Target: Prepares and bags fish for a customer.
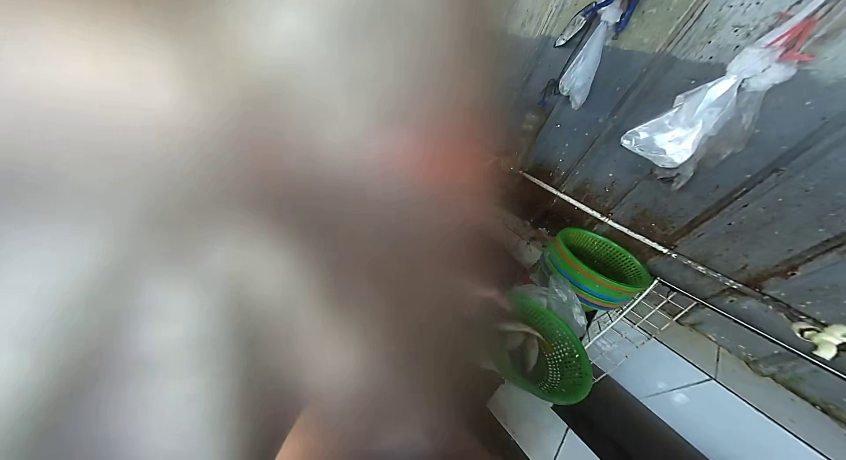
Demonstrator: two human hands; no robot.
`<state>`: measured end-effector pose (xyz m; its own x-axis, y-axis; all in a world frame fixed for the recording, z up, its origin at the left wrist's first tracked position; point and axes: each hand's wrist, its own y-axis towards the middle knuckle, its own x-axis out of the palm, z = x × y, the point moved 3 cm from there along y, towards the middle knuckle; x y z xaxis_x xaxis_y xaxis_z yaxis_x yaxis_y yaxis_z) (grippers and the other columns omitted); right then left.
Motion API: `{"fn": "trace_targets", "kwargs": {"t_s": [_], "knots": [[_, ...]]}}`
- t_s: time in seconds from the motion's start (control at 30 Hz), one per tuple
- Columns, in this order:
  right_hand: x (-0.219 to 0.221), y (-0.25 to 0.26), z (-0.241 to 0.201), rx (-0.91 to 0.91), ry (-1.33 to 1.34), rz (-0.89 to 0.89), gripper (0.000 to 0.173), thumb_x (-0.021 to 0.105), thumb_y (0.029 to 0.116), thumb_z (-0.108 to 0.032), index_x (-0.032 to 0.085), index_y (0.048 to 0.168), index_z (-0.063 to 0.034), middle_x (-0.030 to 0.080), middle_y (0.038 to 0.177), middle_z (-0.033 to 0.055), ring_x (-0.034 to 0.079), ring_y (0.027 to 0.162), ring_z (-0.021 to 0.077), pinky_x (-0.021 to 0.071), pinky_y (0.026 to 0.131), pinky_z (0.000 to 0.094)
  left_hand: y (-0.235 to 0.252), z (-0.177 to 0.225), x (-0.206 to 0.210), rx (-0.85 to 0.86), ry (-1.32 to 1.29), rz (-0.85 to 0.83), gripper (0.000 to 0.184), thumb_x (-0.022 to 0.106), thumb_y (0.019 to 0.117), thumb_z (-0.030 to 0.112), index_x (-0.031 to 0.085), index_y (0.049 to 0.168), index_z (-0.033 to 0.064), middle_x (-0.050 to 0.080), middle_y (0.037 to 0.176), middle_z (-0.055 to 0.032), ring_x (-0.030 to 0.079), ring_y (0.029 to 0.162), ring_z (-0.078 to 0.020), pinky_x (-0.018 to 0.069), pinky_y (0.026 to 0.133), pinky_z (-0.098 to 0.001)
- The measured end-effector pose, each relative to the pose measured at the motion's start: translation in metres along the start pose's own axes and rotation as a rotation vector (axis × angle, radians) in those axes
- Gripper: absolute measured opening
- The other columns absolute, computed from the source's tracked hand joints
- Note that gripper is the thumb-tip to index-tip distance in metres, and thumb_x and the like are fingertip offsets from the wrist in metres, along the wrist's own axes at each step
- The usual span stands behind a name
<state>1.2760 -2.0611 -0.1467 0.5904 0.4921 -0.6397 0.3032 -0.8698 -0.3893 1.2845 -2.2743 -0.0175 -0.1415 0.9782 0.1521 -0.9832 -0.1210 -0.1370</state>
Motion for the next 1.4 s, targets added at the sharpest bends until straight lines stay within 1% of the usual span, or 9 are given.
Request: {"fn": "trace_targets", "kwargs": {"t_s": [0.07,0.17,0.33,0.53,0.67,0.83,1.03,1.27,1.4], "knots": [[-0.002,0.004,-0.017,0.045,0.05,0.066,0.052,0.054,0.103,-0.043,0.066,0.077,0.0007,0.063,0.071,0.0137,0.061,0.072,0.0246,0.0483,0.073,0.0467,0.001,-0.013,-0.028,-0.029,-0.081,0.089,0.048,0.03,0.1118,0.037,0.066,0.126,0.0081,0.052,0.059,0.0069,0.048,0.049,-0.0019,0.0422,0.05,-0.0176],[-0.011,0.006,-0.049,0.178,0.148,0.183,0.046,0.055,0.1041,-0.036,0.071,0.087,0.0041,0.065,0.078,0.0146,0.06,0.075,0.0221,0.0493,0.076,0.0437,-0.002,-0.016,-0.053,0.001,-0.153,0.014,0.054,0.023,0.1123,0.04,0.063,0.134,0.0103,0.054,0.06,0.0046,0.05,0.049,-0.0039,0.044,0.05,-0.0185],[0.015,0.036,-0.039,0.215,0.196,0.323,0.047,0.056,0.1026,-0.041,0.073,0.086,-0.0006,0.067,0.076,0.0108,0.062,0.073,0.0188,0.051,0.074,0.0427,-0.02,-0.007,-0.052,-0.197,0.029,0.037,0.041,0.038,0.1108,0.038,0.066,0.119,0.0099,0.054,0.063,0.0052,0.048,0.049,-0.003,0.041,0.049,-0.0176],[0.022,0.06,-0.076,0.291,0.182,0.313,0.049,0.054,0.1039,-0.039,0.07,0.085,0.0032,0.062,0.073,0.0128,0.057,0.069,0.021,0.0482,0.072,0.0436,-0.084,-0.02,-0.021,-0.08,0.153,-0.283,0.036,0.036,0.1077,0.022,0.068,0.115,0.007,0.044,0.055,0.009,0.041,0.042,0.0008,0.0373,0.043,-0.0143],[0.039,0.075,-0.066,0.301,0.236,0.321,0.05,0.058,0.0992,-0.046,0.065,0.075,-0.0034,0.056,0.063,0.0048,0.052,0.059,0.0154,0.0459,0.061,0.041,-0.137,-0.062,-0.036,-0.117,0.168,-0.241,0.037,0.042,0.1037,0.013,0.062,0.133,0.0052,0.044,0.058,0.0077,0.04,0.045,-0.0015,0.0406,0.048,-0.0185],[0.051,0.082,-0.077,0.272,0.234,0.338,0.048,0.057,0.0988,-0.047,0.062,0.071,-0.0078,0.053,0.059,0.0027,0.054,0.056,0.0165,0.0459,0.057,0.0419,-0.176,-0.121,-0.071,0.095,-0.061,0.002,0.074,0.058,0.0857,0.012,0.038,0.157,0.0113,0.054,0.064,-0.0001,0.048,0.051,-0.0093,0.0468,0.055,-0.0306],[0.055,0.087,-0.088,0.269,0.231,0.278,0.048,0.056,0.1017,-0.043,0.063,0.076,-0.0043,0.054,0.065,0.0034,0.051,0.062,0.0138,0.0444,0.063,0.038,-0.256,-0.027,-0.104,0.198,0.237,0.515,0.067,0.054,0.0981,0.0,0.026,0.159,0.003,0.067,0.092,-0.0067,0.061,0.077,-0.0107,0.0533,0.078,-0.0306],[0.058,0.086,-0.095,0.244,0.229,0.249,0.044,0.053,0.104,-0.039,0.066,0.079,-0.0049,0.057,0.068,0.0029,0.052,0.064,0.0122,0.0451,0.065,0.036,-0.244,0.037,-0.162,0.355,0.389,0.705,0.097,0.063,0.0906,0.002,0.0,0.164,0.0078,0.063,0.079,-0.0053,0.057,0.058,-0.0101,0.0483,0.053,-0.0254],[0.066,0.083,-0.079,0.237,0.197,0.283,0.048,0.053,0.1029,-0.043,0.065,0.077,-0.0053,0.057,0.065,0.0057,0.056,0.062,0.0183,0.0474,0.062,0.0429,-0.232,0.055,-0.18,0.253,0.36,0.82,0.098,0.066,0.0897,0.006,0.001,0.164,0.005,0.067,0.084,-0.0071,0.056,0.055,-0.0094,0.0478,0.05,-0.0239]]}}
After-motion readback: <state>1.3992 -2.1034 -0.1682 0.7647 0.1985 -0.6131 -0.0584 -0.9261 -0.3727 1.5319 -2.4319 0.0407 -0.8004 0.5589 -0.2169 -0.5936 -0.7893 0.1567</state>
